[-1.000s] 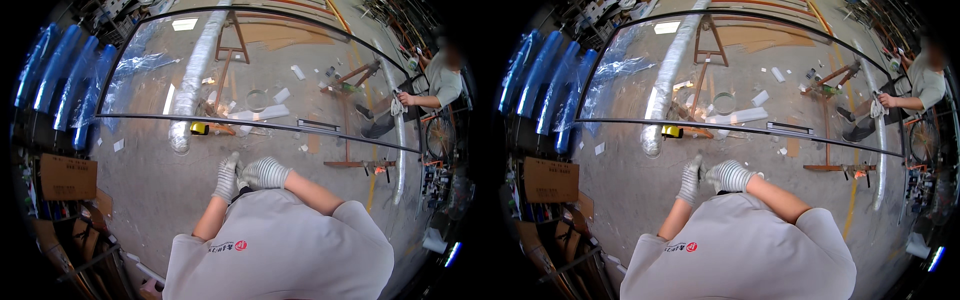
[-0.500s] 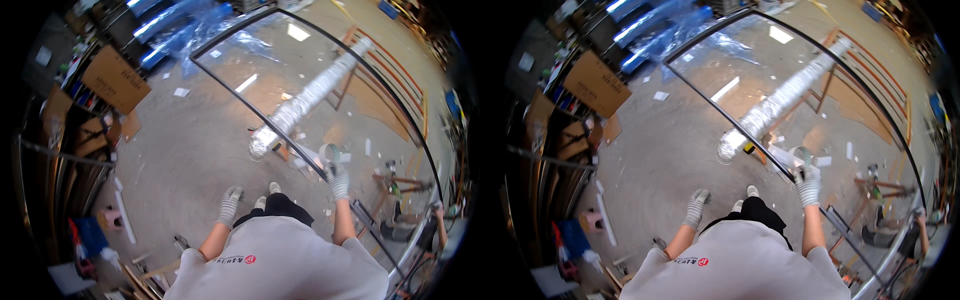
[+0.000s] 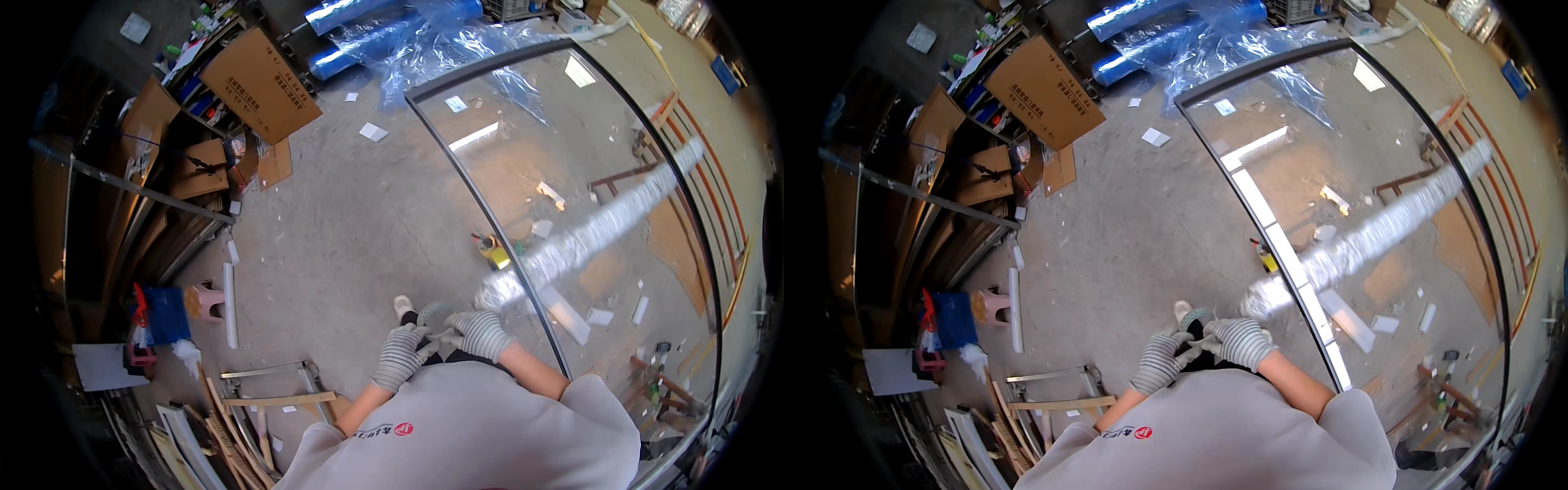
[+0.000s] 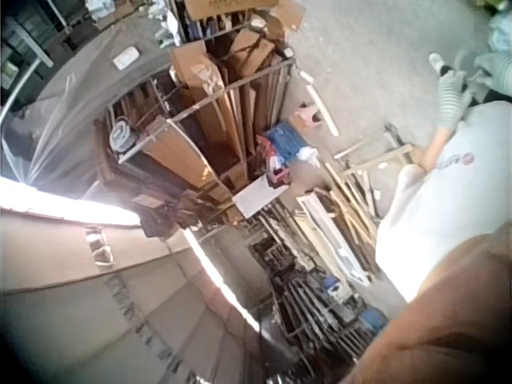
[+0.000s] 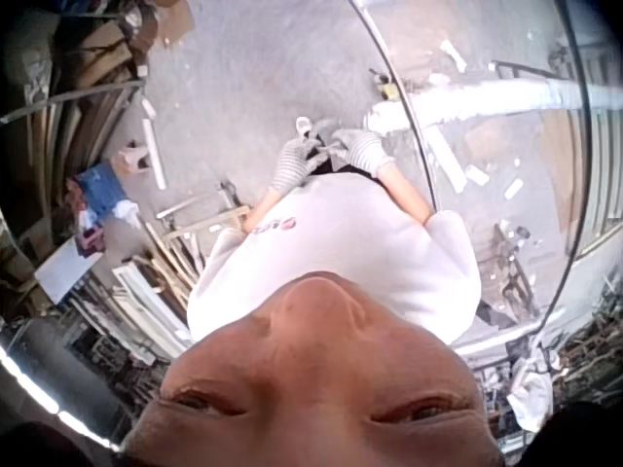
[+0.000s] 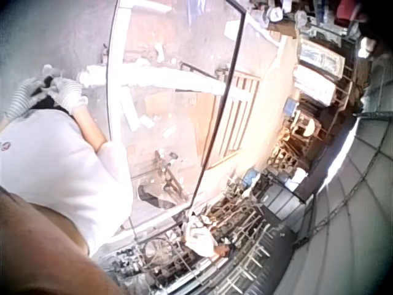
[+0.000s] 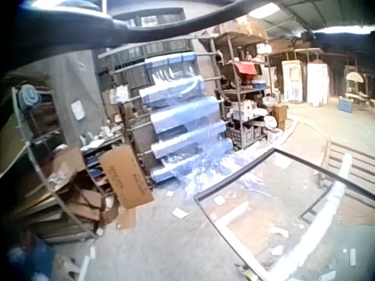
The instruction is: The person moves a large glass panel from a stack onto a support, uses a cleaning tool, and then wipes the glass surface with a cloth while another person assists.
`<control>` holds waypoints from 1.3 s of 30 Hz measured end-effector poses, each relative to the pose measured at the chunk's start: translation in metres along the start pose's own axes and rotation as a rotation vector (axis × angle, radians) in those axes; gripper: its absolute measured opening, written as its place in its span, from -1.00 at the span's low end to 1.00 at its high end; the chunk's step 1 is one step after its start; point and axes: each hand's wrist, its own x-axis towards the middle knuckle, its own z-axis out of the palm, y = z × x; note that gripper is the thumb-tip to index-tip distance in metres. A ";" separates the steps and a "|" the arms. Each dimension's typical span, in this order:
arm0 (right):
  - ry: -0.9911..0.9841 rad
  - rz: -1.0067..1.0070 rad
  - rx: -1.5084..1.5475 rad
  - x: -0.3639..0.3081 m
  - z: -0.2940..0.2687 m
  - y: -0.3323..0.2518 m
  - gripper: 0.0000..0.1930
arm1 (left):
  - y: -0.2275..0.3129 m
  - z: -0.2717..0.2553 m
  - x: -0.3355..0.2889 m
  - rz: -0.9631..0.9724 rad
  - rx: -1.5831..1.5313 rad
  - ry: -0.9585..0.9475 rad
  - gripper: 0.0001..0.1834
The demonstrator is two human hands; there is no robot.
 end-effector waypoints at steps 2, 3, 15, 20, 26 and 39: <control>-0.095 -0.032 -0.063 0.042 -0.008 -0.009 -0.67 | -0.029 -0.010 0.011 -0.079 -0.033 -0.013 -0.62; -0.139 -0.043 -0.091 0.064 -0.011 -0.012 -0.67 | -0.044 -0.017 0.017 -0.113 -0.048 -0.026 -0.62; 0.015 0.122 0.669 0.328 -0.019 -0.087 -0.31 | -0.223 -0.230 0.116 -0.096 -0.446 0.056 -0.63; 0.255 0.171 0.785 0.416 -0.039 -0.093 -0.70 | -0.282 -0.265 0.178 -0.185 -0.432 0.086 -0.61; 0.246 0.233 0.593 0.553 -0.074 -0.080 -0.87 | -0.332 -0.315 0.270 -0.289 -0.373 0.112 -0.66; 0.013 -0.308 0.169 0.882 -0.257 -0.151 -0.76 | -0.475 -0.489 0.469 -0.561 -0.359 0.411 -0.56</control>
